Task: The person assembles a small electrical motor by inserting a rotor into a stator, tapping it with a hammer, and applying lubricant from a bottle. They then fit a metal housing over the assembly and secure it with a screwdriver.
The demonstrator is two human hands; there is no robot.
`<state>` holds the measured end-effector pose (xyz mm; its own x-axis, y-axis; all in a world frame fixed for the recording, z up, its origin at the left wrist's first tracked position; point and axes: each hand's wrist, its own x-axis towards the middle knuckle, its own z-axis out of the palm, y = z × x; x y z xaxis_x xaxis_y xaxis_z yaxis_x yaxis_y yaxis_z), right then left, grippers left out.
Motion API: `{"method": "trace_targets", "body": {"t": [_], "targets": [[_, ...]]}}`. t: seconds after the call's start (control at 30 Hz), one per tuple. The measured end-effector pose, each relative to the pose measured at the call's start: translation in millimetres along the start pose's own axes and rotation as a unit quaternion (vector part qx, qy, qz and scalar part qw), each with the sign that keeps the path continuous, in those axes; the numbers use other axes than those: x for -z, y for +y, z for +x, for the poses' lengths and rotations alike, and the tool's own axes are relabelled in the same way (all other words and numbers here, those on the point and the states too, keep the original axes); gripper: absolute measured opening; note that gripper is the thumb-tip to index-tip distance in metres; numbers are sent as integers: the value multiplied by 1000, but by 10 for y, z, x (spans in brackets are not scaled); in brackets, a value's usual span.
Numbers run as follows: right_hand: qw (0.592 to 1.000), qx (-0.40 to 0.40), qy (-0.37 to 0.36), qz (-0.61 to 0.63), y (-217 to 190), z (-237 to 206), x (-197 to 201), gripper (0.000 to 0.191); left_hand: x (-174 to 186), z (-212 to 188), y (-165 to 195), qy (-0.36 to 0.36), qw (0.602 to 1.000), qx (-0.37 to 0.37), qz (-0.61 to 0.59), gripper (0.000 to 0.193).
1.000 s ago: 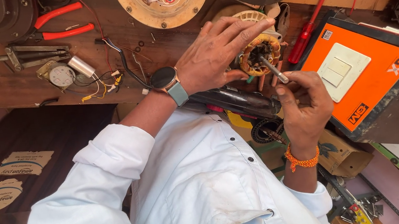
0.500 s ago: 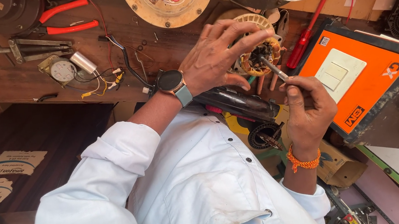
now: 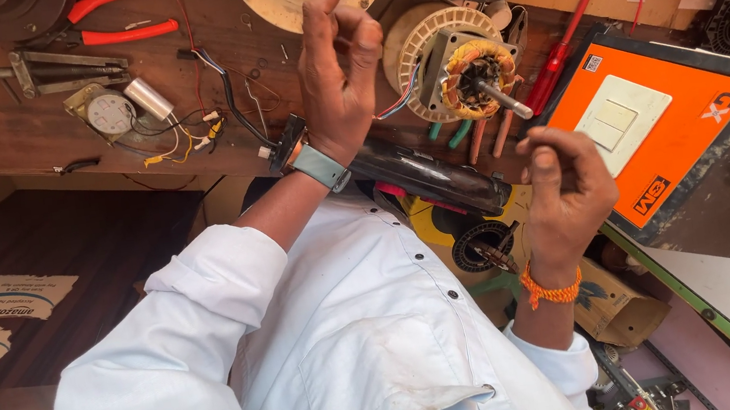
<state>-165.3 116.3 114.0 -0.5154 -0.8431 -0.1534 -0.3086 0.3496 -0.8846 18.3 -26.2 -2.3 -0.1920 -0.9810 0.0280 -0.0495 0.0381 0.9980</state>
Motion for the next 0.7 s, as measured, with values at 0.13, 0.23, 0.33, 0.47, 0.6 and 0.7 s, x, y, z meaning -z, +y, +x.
{"method": "trace_targets", "body": {"t": [0.13, 0.23, 0.33, 0.47, 0.6, 0.7], "targets": [[999, 42, 1, 10, 58, 114, -89, 31, 15, -73, 56, 7, 999, 29, -39, 34], [993, 103, -9, -63, 103, 201, -125, 34, 71, -191, 125, -1, 999, 40, -29, 33], [979, 162, -20, -123, 120, 288, -143, 36, 134, -282, 180, 5, 999, 43, -30, 33], [950, 230, -26, -208, 111, 395, -179, 32, 211, -378, 243, 15, 998, 54, -32, 33], [936, 248, -15, -250, 68, 420, -217, 20, 288, -444, 294, 26, 998, 49, -29, 34], [915, 297, -13, -273, 5, 417, -223, 16, 340, -480, 327, 36, 997, 46, -40, 34]]}}
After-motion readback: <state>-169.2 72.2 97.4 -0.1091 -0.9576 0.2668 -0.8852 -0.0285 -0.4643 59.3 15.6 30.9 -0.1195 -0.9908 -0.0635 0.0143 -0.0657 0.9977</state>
